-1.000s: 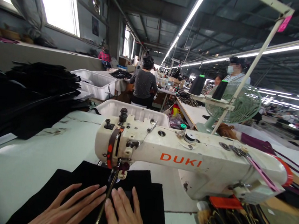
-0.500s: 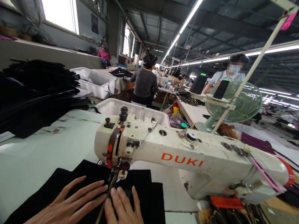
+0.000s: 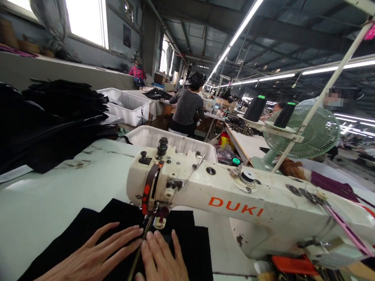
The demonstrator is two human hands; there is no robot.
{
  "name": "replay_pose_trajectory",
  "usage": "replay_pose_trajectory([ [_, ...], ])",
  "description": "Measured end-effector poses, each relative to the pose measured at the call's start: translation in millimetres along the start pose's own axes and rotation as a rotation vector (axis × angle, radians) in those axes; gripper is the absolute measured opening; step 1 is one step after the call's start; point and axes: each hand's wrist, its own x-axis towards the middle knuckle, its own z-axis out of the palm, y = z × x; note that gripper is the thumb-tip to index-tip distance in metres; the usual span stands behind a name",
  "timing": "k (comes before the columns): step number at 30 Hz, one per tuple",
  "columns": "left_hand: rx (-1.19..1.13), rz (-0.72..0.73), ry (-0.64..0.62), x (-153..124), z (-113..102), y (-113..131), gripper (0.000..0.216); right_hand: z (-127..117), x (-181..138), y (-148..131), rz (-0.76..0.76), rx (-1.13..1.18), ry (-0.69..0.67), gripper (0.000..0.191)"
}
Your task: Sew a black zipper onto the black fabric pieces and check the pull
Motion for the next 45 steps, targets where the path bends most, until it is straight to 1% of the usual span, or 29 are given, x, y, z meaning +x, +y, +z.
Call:
replay_pose_trajectory([
  [4, 0.011, -0.063, -0.053, 8.0, -1.6, -1.9, 0.084, -2.7, 7.6, 5.8, 0.045, 0.016, -0.050, 0.056],
  [6, -0.003, -0.073, -0.054, 10.4, -0.7, -3.7, 0.087, -2.9, 9.2, 7.4, 0.064, 0.025, -0.065, 0.056],
  [11, -0.018, -0.095, 0.006, 11.1, 1.9, -7.3, 0.087, -2.6, 9.3, 8.0, 0.092, 0.061, -0.087, 0.058],
  [14, -0.018, -0.092, 0.037, 9.1, 3.4, -8.0, 0.090, -2.8, 9.0, 7.8, 0.108, 0.090, -0.095, 0.059],
  [20, 0.008, -0.097, 0.050, 4.5, 9.6, -8.0, 0.093, -5.1, 9.7, 10.1, 0.096, 0.097, -0.073, 0.058],
  [23, -0.022, -0.080, 0.077, 6.1, 7.1, -8.0, 0.097, -9.0, 11.9, 11.5, 0.092, 0.117, -0.071, 0.055],
  [27, -0.028, -0.071, 0.084, 11.8, -0.9, -7.7, 0.085, -15.0, 15.0, 11.7, 0.142, 0.170, -0.120, 0.047],
  [30, -0.005, -0.070, 0.039, 17.3, -4.4, -8.2, 0.074, -18.8, 16.8, 10.9, 0.180, 0.209, -0.164, 0.045],
  [34, 0.010, -0.075, -0.012, 22.3, -7.0, -6.9, 0.068, -27.5, 20.2, 5.7, 0.242, 0.249, -0.214, 0.043],
  [36, -0.003, -0.097, -0.032, 17.0, -8.0, 0.4, 0.059, -34.3, 18.4, -2.3, 0.293, 0.252, -0.240, 0.042],
  [38, -0.028, -0.104, -0.057, 3.0, -8.8, 15.4, 0.050, -43.4, 11.4, -15.3, 0.349, 0.278, -0.248, 0.039],
  [40, -0.060, -0.070, -0.063, -18.2, -8.6, 36.5, 0.053, -54.4, 0.2, -32.2, 0.387, 0.357, -0.232, 0.037],
  [41, -0.071, -0.042, -0.031, -29.6, -7.5, 47.6, 0.062, -59.8, -6.1, -41.2, 0.396, 0.409, -0.220, 0.036],
  [42, -0.072, -0.034, 0.009, -40.3, -5.3, 57.9, 0.076, -64.4, -12.2, -49.8, 0.401, 0.457, -0.207, 0.037],
  [43, -0.060, -0.035, 0.070, -49.4, -2.3, 66.4, 0.087, -67.6, -17.8, -57.5, 0.405, 0.491, -0.194, 0.042],
  [44, -0.047, -0.047, 0.130, -56.1, 1.3, 72.6, 0.087, -69.1, -22.6, -63.8, 0.407, 0.508, -0.180, 0.049],
  [45, -0.041, -0.066, 0.176, -60.4, 4.9, 76.3, 0.081, -69.0, -26.4, -68.6, 0.406, 0.508, -0.163, 0.057],
])
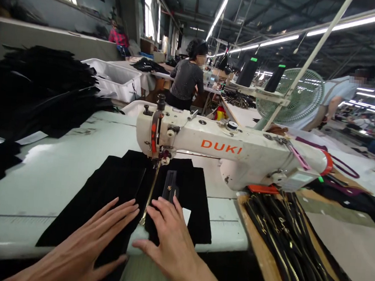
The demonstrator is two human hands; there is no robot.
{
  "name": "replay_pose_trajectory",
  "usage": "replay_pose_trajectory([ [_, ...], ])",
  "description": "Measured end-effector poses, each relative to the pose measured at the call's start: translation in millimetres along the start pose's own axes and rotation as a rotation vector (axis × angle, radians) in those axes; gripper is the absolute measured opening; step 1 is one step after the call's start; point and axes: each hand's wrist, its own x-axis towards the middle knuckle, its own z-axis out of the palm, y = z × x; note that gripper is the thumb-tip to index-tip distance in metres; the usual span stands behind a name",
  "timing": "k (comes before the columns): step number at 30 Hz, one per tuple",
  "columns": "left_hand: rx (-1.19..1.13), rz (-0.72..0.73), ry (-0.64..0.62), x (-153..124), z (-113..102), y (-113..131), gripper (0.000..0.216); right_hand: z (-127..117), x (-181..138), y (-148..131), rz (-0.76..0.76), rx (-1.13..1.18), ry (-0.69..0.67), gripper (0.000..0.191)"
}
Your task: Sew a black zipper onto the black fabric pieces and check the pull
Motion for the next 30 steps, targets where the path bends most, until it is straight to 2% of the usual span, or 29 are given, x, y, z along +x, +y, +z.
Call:
replay_pose_trajectory([
  [2, -0.027, -0.044, 0.048, -3.0, 4.4, 0.2, 0.056, 6.3, -4.4, -0.3, -0.026, -0.017, 0.038, 0.061],
  [5, -0.148, -0.131, 0.021, 0.5, 3.2, -7.7, 0.037, 13.2, -1.6, 5.2, -0.109, -0.050, 0.087, 0.038],
  [8, -0.264, -0.240, -0.022, 1.0, -4.4, -13.9, 0.038, 7.6, 6.5, 11.6, -0.237, -0.115, 0.111, 0.022],
  [11, -0.320, -0.311, -0.039, -0.8, -12.2, -14.8, 0.038, -15.5, 17.9, 15.0, -0.298, -0.147, 0.081, 0.019],
  [14, -0.353, -0.348, -0.041, 0.8, -18.3, -14.5, 0.040, -40.7, 30.0, 12.7, -0.309, -0.216, -0.002, 0.015],
  [17, -0.353, -0.372, -0.018, 4.1, -20.0, -14.4, 0.042, -43.3, 34.3, 6.3, -0.373, -0.357, -0.143, 0.011],
  [20, -0.220, -0.256, 0.061, 4.9, -16.1, -11.4, 0.043, -23.5, 25.7, 1.7, -0.416, -0.421, -0.178, 0.012],
  [24, 0.030, 0.051, 0.121, 5.4, -6.9, -1.9, 0.037, 1.6, 7.5, 2.8, -0.381, -0.400, -0.030, 0.039],
  [26, 0.143, 0.133, 0.120, 6.1, -1.5, 2.2, 0.036, 7.2, 2.6, 3.1, -0.355, -0.363, 0.040, 0.038],
  [30, 0.290, 0.201, 0.108, 4.3, 10.4, 4.0, 0.044, 12.3, 0.0, -2.8, -0.284, -0.271, 0.137, 0.031],
])
